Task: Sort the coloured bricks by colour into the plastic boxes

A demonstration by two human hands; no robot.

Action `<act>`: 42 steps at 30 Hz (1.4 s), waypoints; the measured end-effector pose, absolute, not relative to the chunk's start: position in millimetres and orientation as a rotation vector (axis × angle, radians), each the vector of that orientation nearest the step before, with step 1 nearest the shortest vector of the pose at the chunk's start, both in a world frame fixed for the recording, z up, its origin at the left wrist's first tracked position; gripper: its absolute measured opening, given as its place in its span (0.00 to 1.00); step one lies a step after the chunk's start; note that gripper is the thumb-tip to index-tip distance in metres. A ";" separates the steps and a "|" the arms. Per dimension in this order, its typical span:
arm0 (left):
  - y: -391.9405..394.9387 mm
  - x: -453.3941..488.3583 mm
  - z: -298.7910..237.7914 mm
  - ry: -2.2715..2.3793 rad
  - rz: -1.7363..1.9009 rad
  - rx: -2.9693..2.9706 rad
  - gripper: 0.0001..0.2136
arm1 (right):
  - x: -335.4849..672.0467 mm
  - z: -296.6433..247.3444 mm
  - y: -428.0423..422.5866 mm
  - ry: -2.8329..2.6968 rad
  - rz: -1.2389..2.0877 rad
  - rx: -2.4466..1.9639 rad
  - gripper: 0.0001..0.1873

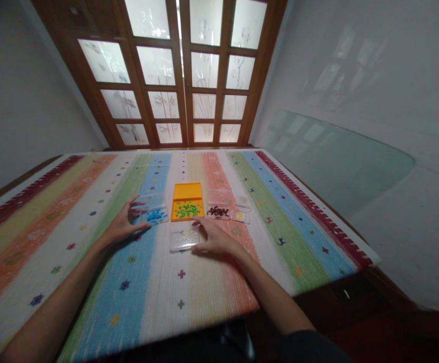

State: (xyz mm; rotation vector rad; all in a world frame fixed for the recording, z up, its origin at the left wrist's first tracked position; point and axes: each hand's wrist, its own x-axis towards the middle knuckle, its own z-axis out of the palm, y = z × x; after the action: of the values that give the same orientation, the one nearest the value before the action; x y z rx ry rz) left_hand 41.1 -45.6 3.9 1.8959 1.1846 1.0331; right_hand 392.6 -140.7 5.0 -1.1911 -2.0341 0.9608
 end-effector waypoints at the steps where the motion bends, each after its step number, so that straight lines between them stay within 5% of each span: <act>1: -46.6 40.5 6.4 1.184 1.046 1.888 0.42 | 392.5 4.7 -140.6 -2.034 0.967 -1.183 0.47; 10: -70.8 55.4 36.2 1.023 1.235 1.849 0.33 | 387.5 4.3 -135.9 -1.877 0.940 -1.081 0.43; 23: -111.5 117.6 50.0 0.780 1.212 2.042 0.20 | 370.9 14.8 -139.2 -1.516 1.229 -0.828 0.56; 33: -115.4 128.1 35.0 0.774 1.310 2.074 0.14 | 367.4 29.1 -142.1 -1.188 1.554 -0.811 0.30; 42: -116.8 127.8 29.7 0.842 1.317 2.163 0.13 | 358.9 35.5 -143.8 -0.957 1.775 -0.757 0.29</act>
State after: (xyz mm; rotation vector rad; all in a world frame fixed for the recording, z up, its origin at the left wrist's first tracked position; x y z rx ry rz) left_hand 127.8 -116.8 29.7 2.1631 0.8423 1.3166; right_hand 358.9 -143.8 35.5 -0.7567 -0.9570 1.7752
